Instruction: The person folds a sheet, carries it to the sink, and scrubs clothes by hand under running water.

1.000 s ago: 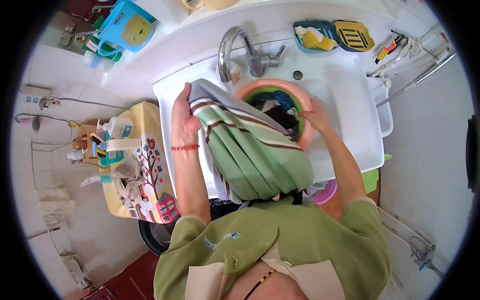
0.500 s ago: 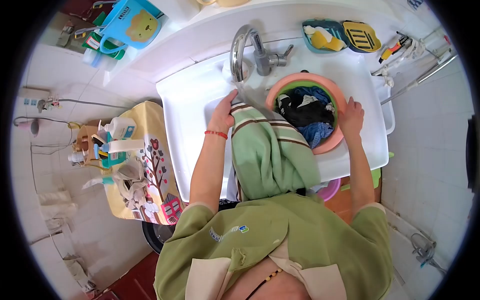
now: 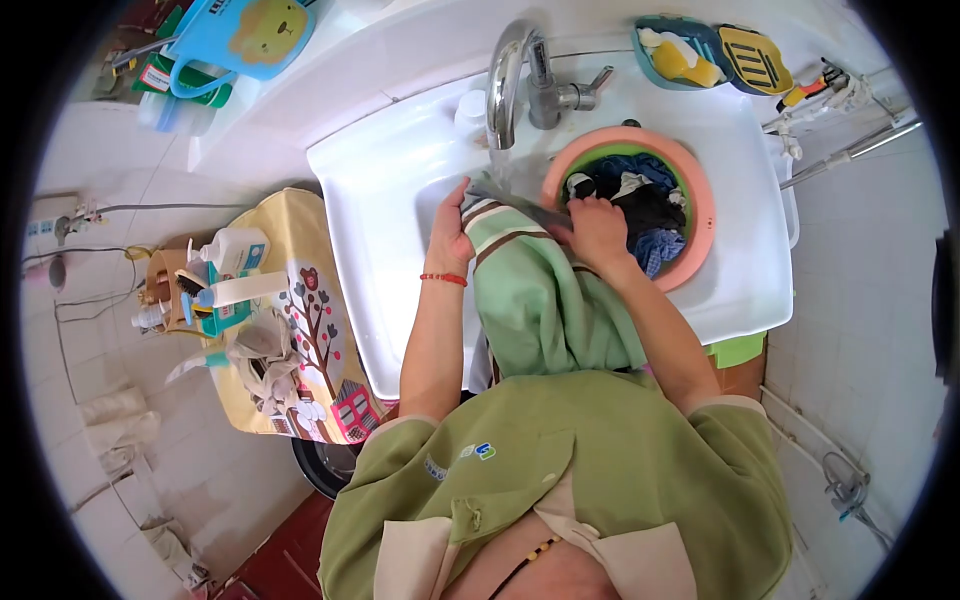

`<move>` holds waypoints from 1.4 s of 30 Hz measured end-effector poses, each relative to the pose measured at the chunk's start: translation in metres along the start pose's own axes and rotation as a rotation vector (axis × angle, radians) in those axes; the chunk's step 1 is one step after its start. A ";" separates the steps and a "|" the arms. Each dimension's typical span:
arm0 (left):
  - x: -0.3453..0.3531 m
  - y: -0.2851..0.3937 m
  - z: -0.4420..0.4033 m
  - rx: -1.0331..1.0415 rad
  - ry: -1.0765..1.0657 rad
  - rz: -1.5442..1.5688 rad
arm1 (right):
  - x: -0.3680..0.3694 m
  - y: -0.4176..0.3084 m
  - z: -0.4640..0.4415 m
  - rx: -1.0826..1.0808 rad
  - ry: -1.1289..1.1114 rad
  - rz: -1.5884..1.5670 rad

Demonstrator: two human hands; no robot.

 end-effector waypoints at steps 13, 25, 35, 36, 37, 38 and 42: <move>-0.098 -0.015 -0.064 0.346 0.264 -0.413 | 0.058 0.037 -0.002 0.716 -0.010 -1.398; -0.063 -0.075 -0.034 0.511 0.108 -0.243 | 0.002 -0.092 -0.029 0.118 -0.143 -0.430; -0.039 -0.031 -0.045 0.338 0.051 -0.109 | 0.036 -0.023 -0.032 0.344 0.324 -0.730; -0.040 -0.030 -0.044 0.378 0.045 -0.110 | 0.042 -0.016 -0.032 0.374 0.327 -0.711; -0.040 -0.030 -0.042 0.415 0.040 -0.113 | 0.048 -0.009 -0.030 0.406 0.331 -0.691; -0.041 -0.030 -0.040 0.451 0.034 -0.116 | 0.054 -0.002 -0.029 0.439 0.335 -0.670; -0.049 -0.034 -0.037 0.449 0.199 -0.126 | 0.045 -0.011 -0.032 0.382 0.394 -0.588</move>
Point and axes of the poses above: each hand's wrist, its own z-axis away from the middle knuckle, its own x-axis out of the palm, y = z × x, the point moved 4 cm from there along -z, towards the middle knuckle, and after that the axes turned 7 degrees about y, right-handed, at the moved point
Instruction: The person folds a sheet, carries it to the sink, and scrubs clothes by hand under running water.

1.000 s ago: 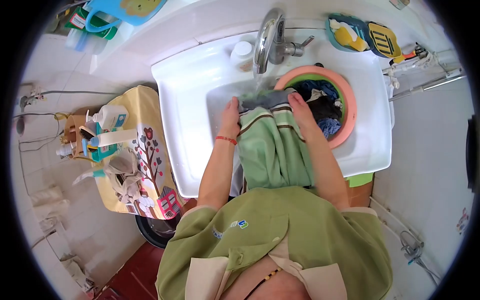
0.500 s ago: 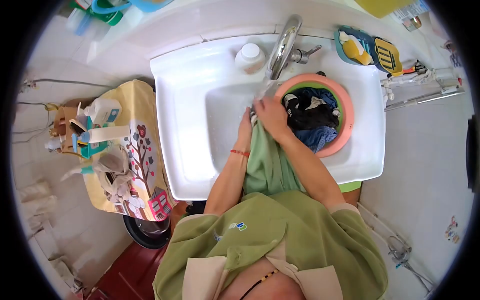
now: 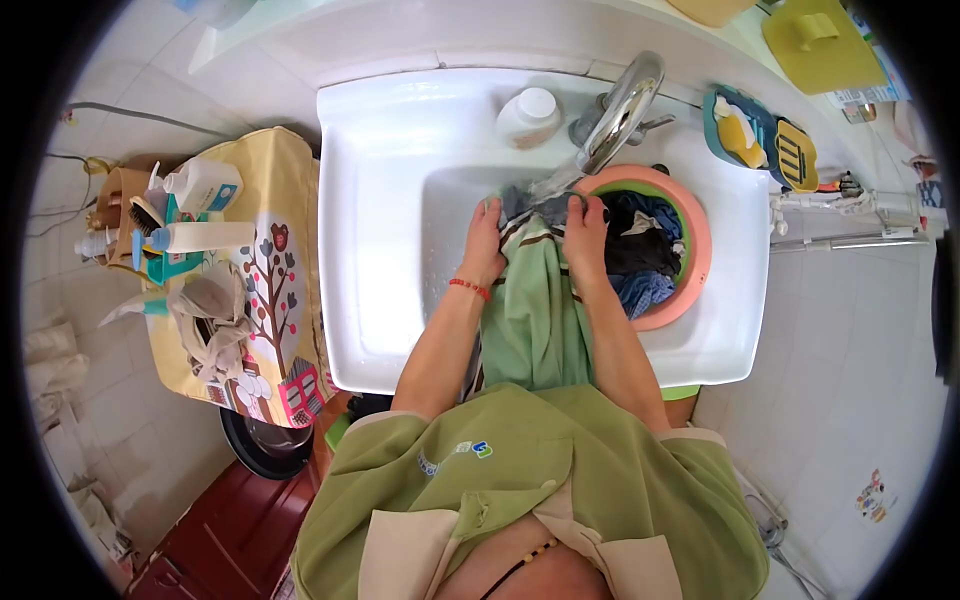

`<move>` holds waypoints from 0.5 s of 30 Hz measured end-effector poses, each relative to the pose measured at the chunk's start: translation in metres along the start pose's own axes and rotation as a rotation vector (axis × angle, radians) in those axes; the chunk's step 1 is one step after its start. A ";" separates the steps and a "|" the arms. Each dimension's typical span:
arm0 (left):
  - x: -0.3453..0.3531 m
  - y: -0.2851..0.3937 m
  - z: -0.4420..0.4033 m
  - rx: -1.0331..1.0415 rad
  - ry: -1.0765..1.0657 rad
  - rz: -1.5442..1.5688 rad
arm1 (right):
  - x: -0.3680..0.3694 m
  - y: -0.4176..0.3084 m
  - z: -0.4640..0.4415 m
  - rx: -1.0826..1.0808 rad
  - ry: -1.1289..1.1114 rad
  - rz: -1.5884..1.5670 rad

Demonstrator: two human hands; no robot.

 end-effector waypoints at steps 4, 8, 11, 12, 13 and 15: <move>-0.049 -0.056 -0.068 -0.199 0.006 -0.191 | 0.007 -0.070 0.026 -0.017 -0.307 0.119; 0.006 -0.034 0.000 -0.237 0.006 -0.006 | 0.020 -0.071 0.028 -0.399 -0.327 0.285; 0.021 -0.024 0.015 -0.228 -0.004 0.072 | 0.020 -0.009 -0.007 -0.031 -0.503 0.257; 0.017 -0.024 0.008 -0.205 -0.014 0.063 | 0.020 -0.019 -0.007 -0.103 -0.485 0.259; 0.010 -0.031 0.007 -0.190 -0.015 0.058 | 0.018 -0.038 0.001 -0.171 -0.478 0.265; 0.011 -0.035 0.009 -0.024 -0.461 0.498 | 0.035 -0.060 0.038 -0.579 -0.436 0.155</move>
Point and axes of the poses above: each hand's wrist, its own z-axis away from the middle knuckle, its own x-axis out of the palm, y = z × x, the point moved 4 cm from there along -z, towards the middle knuckle, and after that the axes turned 7 degrees about y, right-handed, at the moved point
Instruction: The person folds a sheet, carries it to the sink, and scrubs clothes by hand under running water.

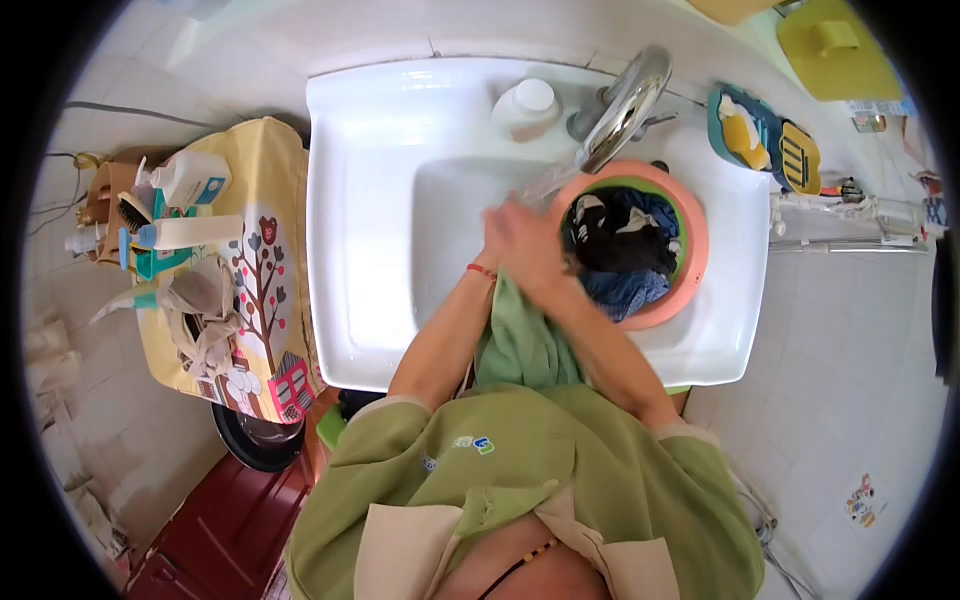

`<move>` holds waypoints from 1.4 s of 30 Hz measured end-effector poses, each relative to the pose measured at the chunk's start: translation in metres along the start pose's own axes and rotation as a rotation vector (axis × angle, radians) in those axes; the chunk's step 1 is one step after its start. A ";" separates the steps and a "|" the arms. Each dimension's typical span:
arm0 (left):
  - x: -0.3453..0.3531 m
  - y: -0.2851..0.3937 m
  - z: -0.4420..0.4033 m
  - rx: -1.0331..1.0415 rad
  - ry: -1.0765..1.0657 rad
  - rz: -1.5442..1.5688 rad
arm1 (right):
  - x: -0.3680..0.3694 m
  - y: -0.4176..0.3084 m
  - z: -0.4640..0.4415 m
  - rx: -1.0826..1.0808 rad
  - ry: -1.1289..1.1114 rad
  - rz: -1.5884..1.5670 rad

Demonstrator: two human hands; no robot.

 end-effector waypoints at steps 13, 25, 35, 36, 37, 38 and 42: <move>0.000 0.030 -0.013 -0.162 0.541 -0.627 | -0.023 -0.004 -0.017 -0.187 0.000 0.461; -0.021 0.035 -0.009 -0.013 0.352 -0.443 | -0.019 0.000 -0.007 0.258 0.095 -0.047; -0.027 0.012 -0.008 0.112 0.413 -0.704 | -0.017 -0.006 -0.013 -0.123 0.049 0.170; -0.029 0.010 0.000 0.065 0.447 -0.668 | -0.018 -0.040 -0.021 0.003 -0.231 0.170; -0.020 0.012 -0.003 0.031 0.464 -0.633 | -0.021 -0.036 -0.024 -0.047 -0.160 0.248; -0.010 0.015 -0.011 0.002 0.470 -0.600 | -0.024 -0.024 -0.030 -0.102 -0.078 0.329; 0.011 0.014 0.002 -0.076 0.591 -0.419 | -0.006 0.017 -0.028 0.276 -0.149 0.278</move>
Point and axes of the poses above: each hand's wrist, its own z-axis away from the middle knuckle, its own x-axis out of the palm, y = z × x, the point moved 4 cm from there along -z, towards the middle knuckle, and after that the axes turned 7 degrees about y, right-handed, at the moved point
